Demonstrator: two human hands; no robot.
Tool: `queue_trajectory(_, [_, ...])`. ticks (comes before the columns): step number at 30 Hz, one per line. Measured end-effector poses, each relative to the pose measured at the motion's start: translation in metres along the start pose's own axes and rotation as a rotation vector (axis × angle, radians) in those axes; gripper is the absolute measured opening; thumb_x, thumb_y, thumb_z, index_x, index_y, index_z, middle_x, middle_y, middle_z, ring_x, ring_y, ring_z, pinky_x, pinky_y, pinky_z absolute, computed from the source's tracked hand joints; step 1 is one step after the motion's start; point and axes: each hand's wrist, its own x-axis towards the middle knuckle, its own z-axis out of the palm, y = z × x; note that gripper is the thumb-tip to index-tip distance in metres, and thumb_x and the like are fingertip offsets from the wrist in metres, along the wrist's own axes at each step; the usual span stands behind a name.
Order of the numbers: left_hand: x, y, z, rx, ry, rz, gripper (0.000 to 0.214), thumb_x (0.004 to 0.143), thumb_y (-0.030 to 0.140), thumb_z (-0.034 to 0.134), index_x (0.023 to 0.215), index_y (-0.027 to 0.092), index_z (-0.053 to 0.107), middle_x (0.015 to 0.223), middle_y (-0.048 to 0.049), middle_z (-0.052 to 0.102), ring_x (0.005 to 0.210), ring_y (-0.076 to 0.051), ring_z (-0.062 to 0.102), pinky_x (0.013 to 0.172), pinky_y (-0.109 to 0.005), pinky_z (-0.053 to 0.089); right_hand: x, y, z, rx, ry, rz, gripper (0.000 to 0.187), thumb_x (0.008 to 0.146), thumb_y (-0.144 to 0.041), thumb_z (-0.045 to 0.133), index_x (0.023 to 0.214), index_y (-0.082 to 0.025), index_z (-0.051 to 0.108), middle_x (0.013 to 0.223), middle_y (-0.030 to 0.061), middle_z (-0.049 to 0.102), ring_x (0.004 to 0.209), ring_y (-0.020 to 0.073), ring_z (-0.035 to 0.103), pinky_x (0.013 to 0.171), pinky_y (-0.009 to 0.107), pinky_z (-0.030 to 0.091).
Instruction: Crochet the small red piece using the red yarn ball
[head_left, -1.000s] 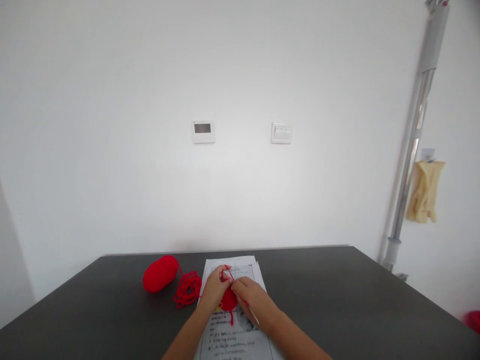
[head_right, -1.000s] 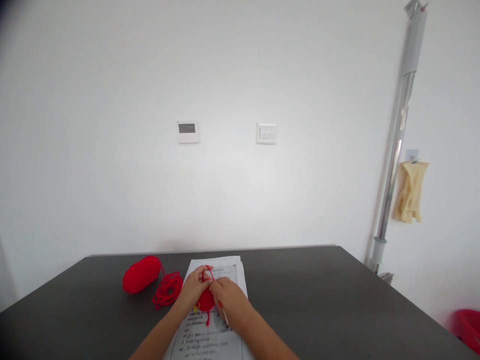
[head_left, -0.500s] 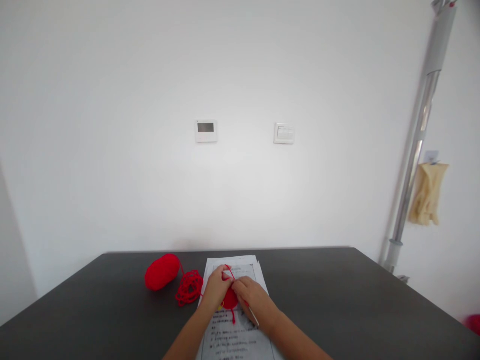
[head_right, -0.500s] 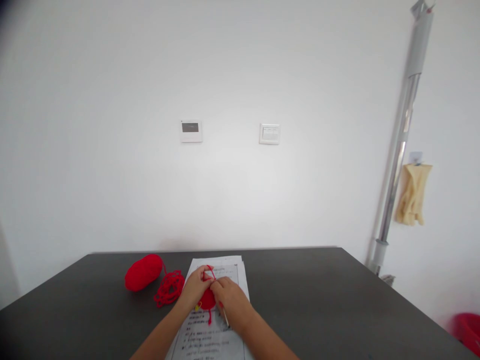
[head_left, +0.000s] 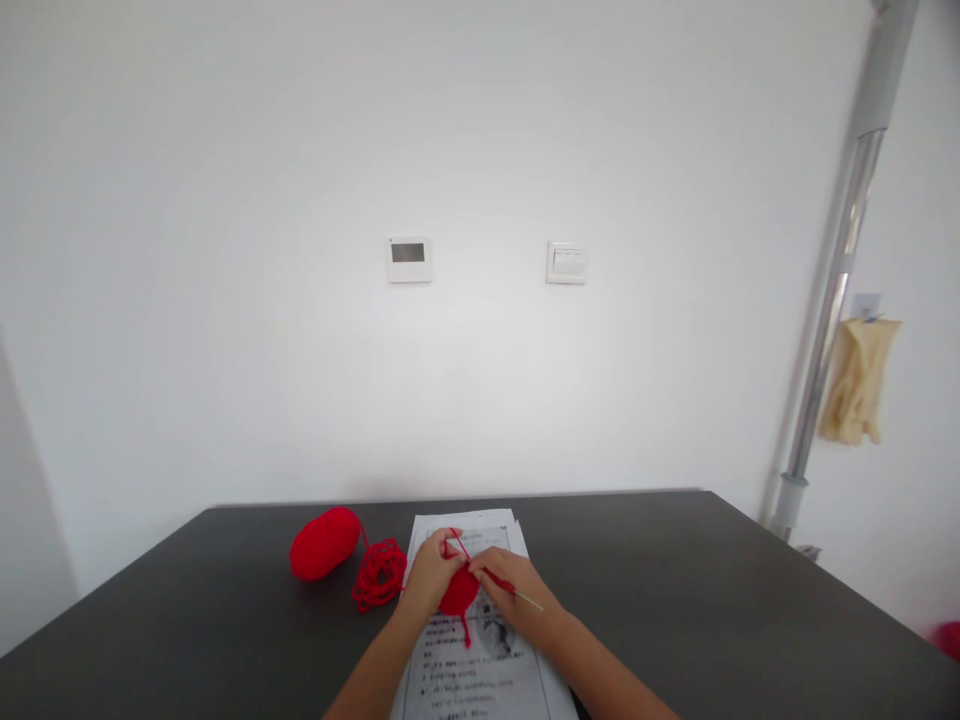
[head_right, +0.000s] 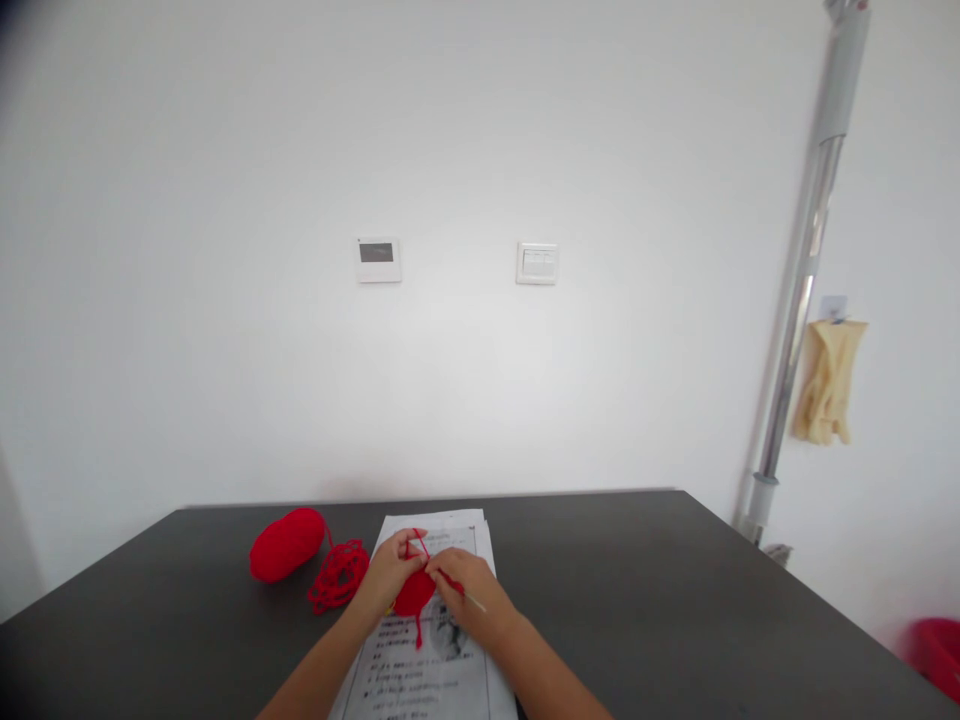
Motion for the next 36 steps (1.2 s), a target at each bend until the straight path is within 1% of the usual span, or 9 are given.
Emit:
queue_trajectory(4, [-0.003, 0.003, 0.001, 0.010, 0.052, 0.062, 0.031, 0.088, 0.030, 0.056, 0.116, 0.017, 0.056, 0.116, -0.0087, 0.061, 0.095, -0.021, 0.062, 0.080, -0.042, 0.052, 0.002, -0.006, 0.005, -0.095, -0.016, 0.018, 0.017, 0.092, -0.016, 0.042, 0.091, -0.018, 0.059, 0.090, 0.0059, 0.066, 0.083, 0.0177, 0.061, 0.075, 0.027, 0.047])
queue_trajectory(7, [-0.006, 0.007, 0.001, 0.025, 0.105, 0.108, 0.024, 0.081, 0.017, 0.059, 0.105, 0.017, 0.062, 0.092, -0.0042, 0.068, 0.084, -0.019, 0.064, 0.076, -0.034, 0.051, 0.003, -0.009, 0.010, -0.171, -0.037, 0.021, 0.017, 0.092, -0.014, 0.042, 0.095, -0.016, 0.058, 0.093, 0.0084, 0.064, 0.086, 0.0200, 0.059, 0.077, 0.030, 0.047])
queue_trajectory(10, [-0.010, 0.012, 0.001, 0.040, 0.153, 0.142, 0.029, 0.072, 0.006, 0.055, 0.097, 0.017, 0.066, 0.072, 0.0001, 0.068, 0.076, -0.019, 0.065, 0.071, -0.028, 0.048, 0.004, -0.011, 0.014, -0.238, -0.059, 0.020, 0.017, 0.090, -0.010, 0.043, 0.097, -0.014, 0.058, 0.093, 0.0101, 0.063, 0.086, 0.0214, 0.058, 0.077, 0.031, 0.047])
queue_trajectory(15, [-0.013, 0.018, 0.002, 0.065, 0.182, 0.171, 0.028, 0.069, 0.000, 0.052, 0.087, 0.017, 0.066, 0.065, 0.0019, 0.065, 0.071, -0.017, 0.063, 0.071, -0.026, 0.046, 0.005, -0.013, 0.017, -0.292, -0.080, -0.011, 0.020, 0.090, -0.009, 0.045, 0.104, -0.013, 0.058, 0.097, 0.0114, 0.063, 0.090, 0.0233, 0.056, 0.081, 0.034, 0.048])
queue_trajectory(17, [-0.013, 0.018, 0.002, 0.070, 0.177, 0.163, 0.022, 0.073, 0.002, 0.055, 0.086, 0.017, 0.065, 0.068, 0.0015, 0.065, 0.072, -0.016, 0.062, 0.075, -0.029, 0.047, 0.005, -0.013, 0.017, -0.295, -0.080, -0.027, 0.020, 0.090, -0.010, 0.046, 0.107, -0.014, 0.057, 0.098, 0.0112, 0.063, 0.091, 0.0235, 0.056, 0.082, 0.035, 0.048])
queue_trajectory(19, [-0.012, 0.016, 0.003, 0.065, 0.160, 0.145, 0.013, 0.081, 0.013, 0.058, 0.093, 0.015, 0.064, 0.083, -0.0018, 0.067, 0.079, -0.017, 0.063, 0.078, -0.034, 0.049, 0.005, -0.011, 0.018, -0.290, -0.072, -0.036, 0.020, 0.090, -0.010, 0.046, 0.106, -0.015, 0.057, 0.098, 0.0111, 0.063, 0.091, 0.0236, 0.056, 0.082, 0.035, 0.048])
queue_trajectory(23, [-0.009, 0.012, 0.004, 0.009, 0.114, 0.095, 0.031, 0.088, 0.032, 0.056, 0.116, 0.017, 0.056, 0.117, -0.0088, 0.059, 0.096, -0.022, 0.061, 0.080, -0.043, 0.053, 0.004, -0.008, 0.016, -0.253, -0.026, -0.031, 0.018, 0.092, -0.012, 0.042, 0.100, -0.016, 0.058, 0.096, 0.0099, 0.064, 0.090, 0.0227, 0.058, 0.081, 0.034, 0.049])
queue_trajectory(34, [-0.004, 0.008, 0.002, -0.167, 0.007, -0.034, 0.033, 0.088, 0.032, 0.055, 0.118, 0.017, 0.055, 0.119, -0.0091, 0.058, 0.098, -0.022, 0.061, 0.081, -0.044, 0.053, 0.002, -0.004, 0.008, -0.128, 0.014, -0.071, 0.022, 0.095, -0.018, 0.039, 0.096, -0.017, 0.061, 0.095, 0.0087, 0.063, 0.090, 0.0210, 0.059, 0.081, 0.032, 0.049])
queue_trajectory(36, [-0.005, 0.009, 0.002, -0.218, -0.006, -0.031, 0.032, 0.087, 0.029, 0.057, 0.116, 0.016, 0.055, 0.110, -0.0078, 0.062, 0.089, -0.020, 0.063, 0.075, -0.039, 0.054, 0.002, -0.003, 0.007, -0.105, 0.039, -0.066, 0.022, 0.095, -0.018, 0.039, 0.094, -0.017, 0.061, 0.093, 0.0085, 0.062, 0.087, 0.0203, 0.059, 0.079, 0.031, 0.049])
